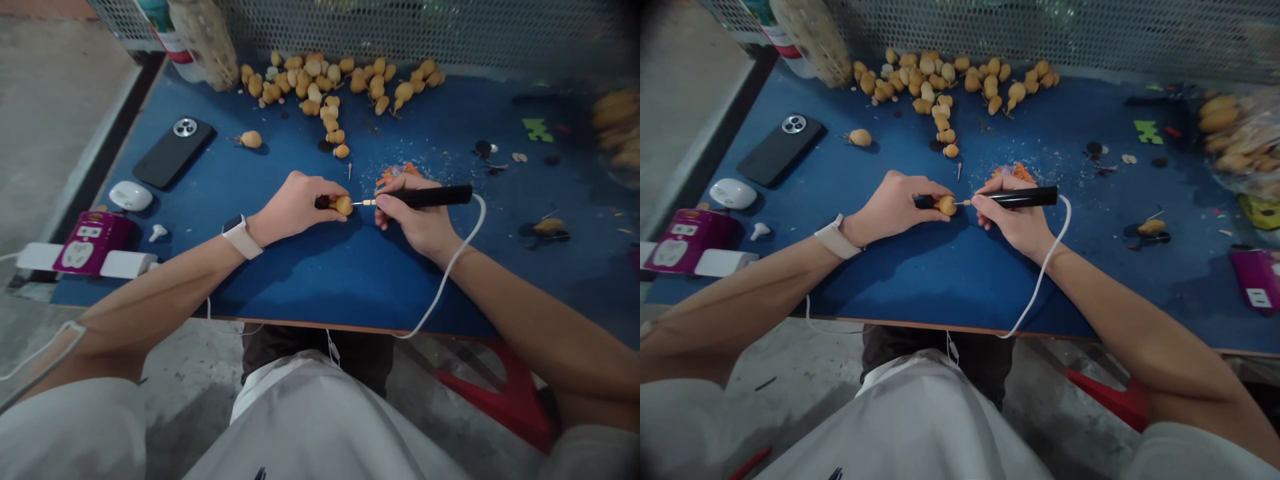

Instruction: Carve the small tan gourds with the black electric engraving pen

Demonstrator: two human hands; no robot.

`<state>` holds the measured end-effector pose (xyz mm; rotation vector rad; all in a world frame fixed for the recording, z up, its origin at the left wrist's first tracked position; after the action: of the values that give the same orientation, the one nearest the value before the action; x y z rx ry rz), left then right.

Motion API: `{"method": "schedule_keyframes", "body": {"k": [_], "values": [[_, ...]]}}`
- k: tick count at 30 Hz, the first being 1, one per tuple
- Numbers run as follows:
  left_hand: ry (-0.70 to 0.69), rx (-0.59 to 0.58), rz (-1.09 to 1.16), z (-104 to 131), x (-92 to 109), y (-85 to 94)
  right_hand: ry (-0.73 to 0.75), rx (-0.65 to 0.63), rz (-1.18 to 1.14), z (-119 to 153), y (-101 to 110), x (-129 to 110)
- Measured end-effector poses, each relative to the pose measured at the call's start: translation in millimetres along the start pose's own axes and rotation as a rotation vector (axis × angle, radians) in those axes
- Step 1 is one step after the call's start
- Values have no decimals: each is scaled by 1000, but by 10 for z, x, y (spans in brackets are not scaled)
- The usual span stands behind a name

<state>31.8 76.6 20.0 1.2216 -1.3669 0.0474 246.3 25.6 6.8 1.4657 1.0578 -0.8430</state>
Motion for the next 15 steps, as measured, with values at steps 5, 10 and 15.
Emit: {"method": "schedule_keyframes", "body": {"k": [5,10,15], "values": [[4,-14,-8,-3,9,8,9,6,-7,-4,-4,-5],[6,-25,-18,-2,12,6,12,11,-7,-7,-2,7],[-2,-25,-25,-6,19,8,13,9,-15,-11,1,23]]}}
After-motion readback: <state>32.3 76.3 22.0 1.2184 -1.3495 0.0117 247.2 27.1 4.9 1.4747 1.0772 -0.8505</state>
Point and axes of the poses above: each hand's wrist, its own z-axis away from the middle knuckle, its own y-axis out of the back of the hand, x = y × z, the point moved 6 cm from there along -z, towards the middle knuckle, and after that the axes turned 14 degrees about z, right-handed, at the moved point
